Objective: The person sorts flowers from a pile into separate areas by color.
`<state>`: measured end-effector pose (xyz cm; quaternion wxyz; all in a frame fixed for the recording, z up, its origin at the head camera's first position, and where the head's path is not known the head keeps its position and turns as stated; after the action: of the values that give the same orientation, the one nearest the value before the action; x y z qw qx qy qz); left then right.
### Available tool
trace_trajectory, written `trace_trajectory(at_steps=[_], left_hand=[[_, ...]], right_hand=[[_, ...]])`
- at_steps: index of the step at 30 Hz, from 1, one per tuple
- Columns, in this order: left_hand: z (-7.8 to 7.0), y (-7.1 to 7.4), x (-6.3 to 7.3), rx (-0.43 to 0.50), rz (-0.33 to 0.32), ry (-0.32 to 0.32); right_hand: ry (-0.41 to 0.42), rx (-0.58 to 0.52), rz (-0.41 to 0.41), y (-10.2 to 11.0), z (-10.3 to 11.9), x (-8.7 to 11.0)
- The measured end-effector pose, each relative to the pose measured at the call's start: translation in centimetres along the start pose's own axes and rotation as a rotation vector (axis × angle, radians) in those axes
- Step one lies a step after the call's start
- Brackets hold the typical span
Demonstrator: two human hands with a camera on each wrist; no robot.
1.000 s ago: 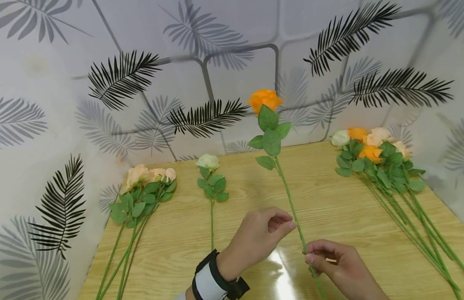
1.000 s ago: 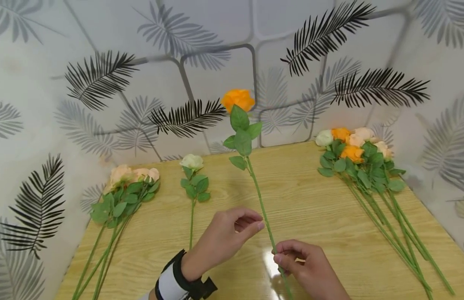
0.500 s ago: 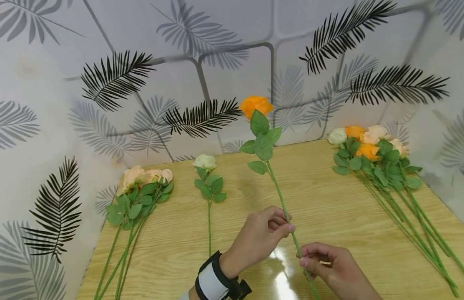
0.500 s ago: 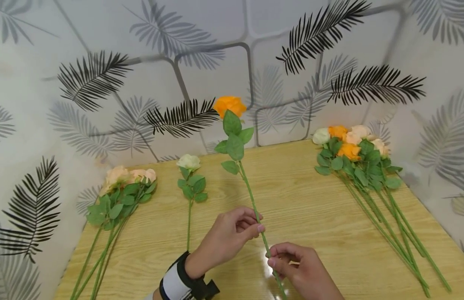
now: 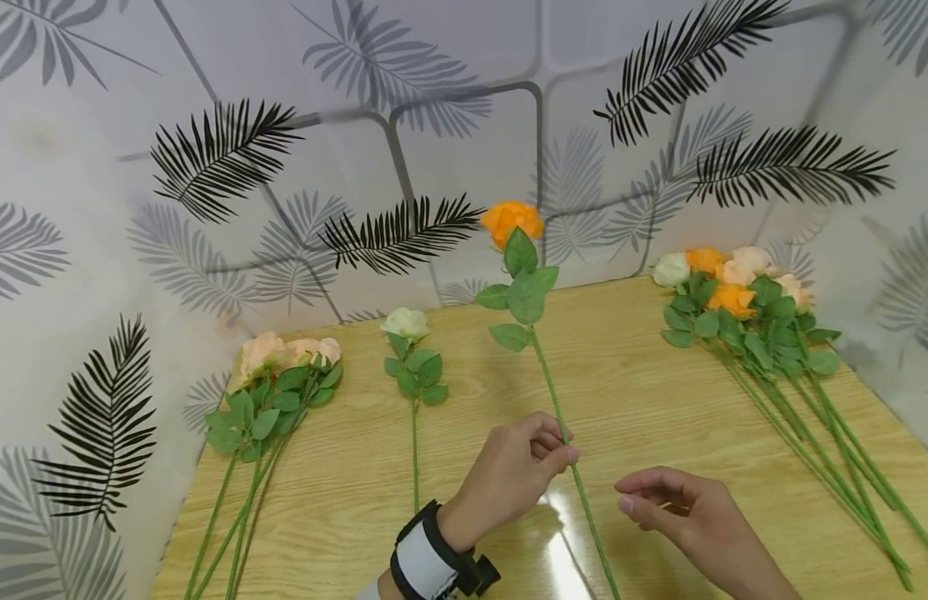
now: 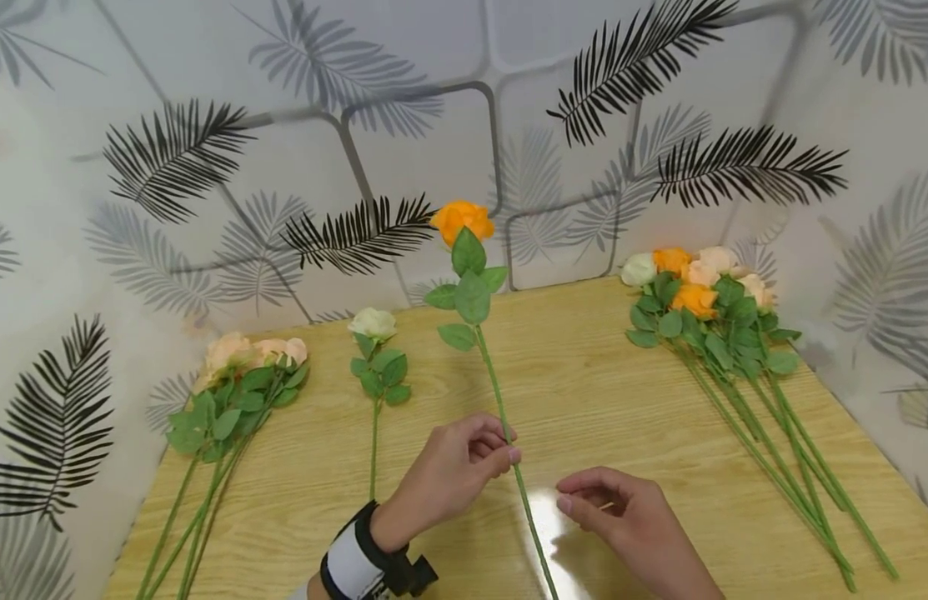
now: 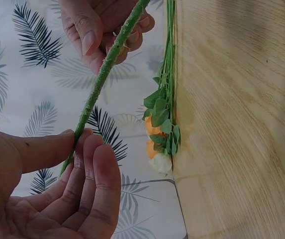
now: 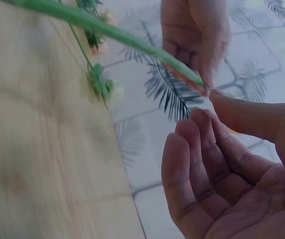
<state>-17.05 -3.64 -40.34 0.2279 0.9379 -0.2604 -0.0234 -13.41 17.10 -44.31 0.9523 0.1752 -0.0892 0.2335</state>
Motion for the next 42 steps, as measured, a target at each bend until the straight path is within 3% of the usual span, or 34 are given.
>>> trace_trajectory(at_steps=[4,13,19,22,26,31,36,42], left_hand=[[0.4,0.1,0.0,-0.002,0.002,0.017],[1.2,0.0,-0.2,-0.006,0.009,0.052],[2.0,-0.5,-0.5,0.004,0.011,0.079],[2.6,-0.7,-0.7,-0.001,0.014,0.094],[3.5,-0.9,-1.0,-0.004,0.01,0.103],[4.3,-1.0,-1.2,-0.005,0.01,0.127],[4.7,-1.2,-1.4,-0.009,0.012,0.136],[5.4,-1.1,-1.8,-0.039,0.015,0.156]], right_hand=[[-0.059,0.054,-0.076,2.1,-0.4,0.4],[-0.13,0.124,-0.145,5.7,-1.6,0.8],[-0.067,0.172,-0.239,9.2,-2.8,1.1],[-0.073,0.24,-0.295,11.3,-3.3,1.1],[-0.193,0.389,-0.428,14.1,-4.0,1.4],[-0.31,0.461,-0.574,16.3,-4.5,1.4],[-0.384,0.498,-0.601,17.3,-5.1,1.4],[-0.443,0.582,-0.463,18.6,-6.3,1.4]])
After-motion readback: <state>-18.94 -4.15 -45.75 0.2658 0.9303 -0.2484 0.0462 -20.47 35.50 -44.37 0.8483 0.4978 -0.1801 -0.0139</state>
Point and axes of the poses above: each hand's wrist, its own x-axis away from the middle knuckle, its own y-axis out of the back of the hand, z = x × y, the point moved 5 cm from there along -x, towards the middle knuckle, and after that the axes turned 11 degrees about z, right-handed, at the moved point
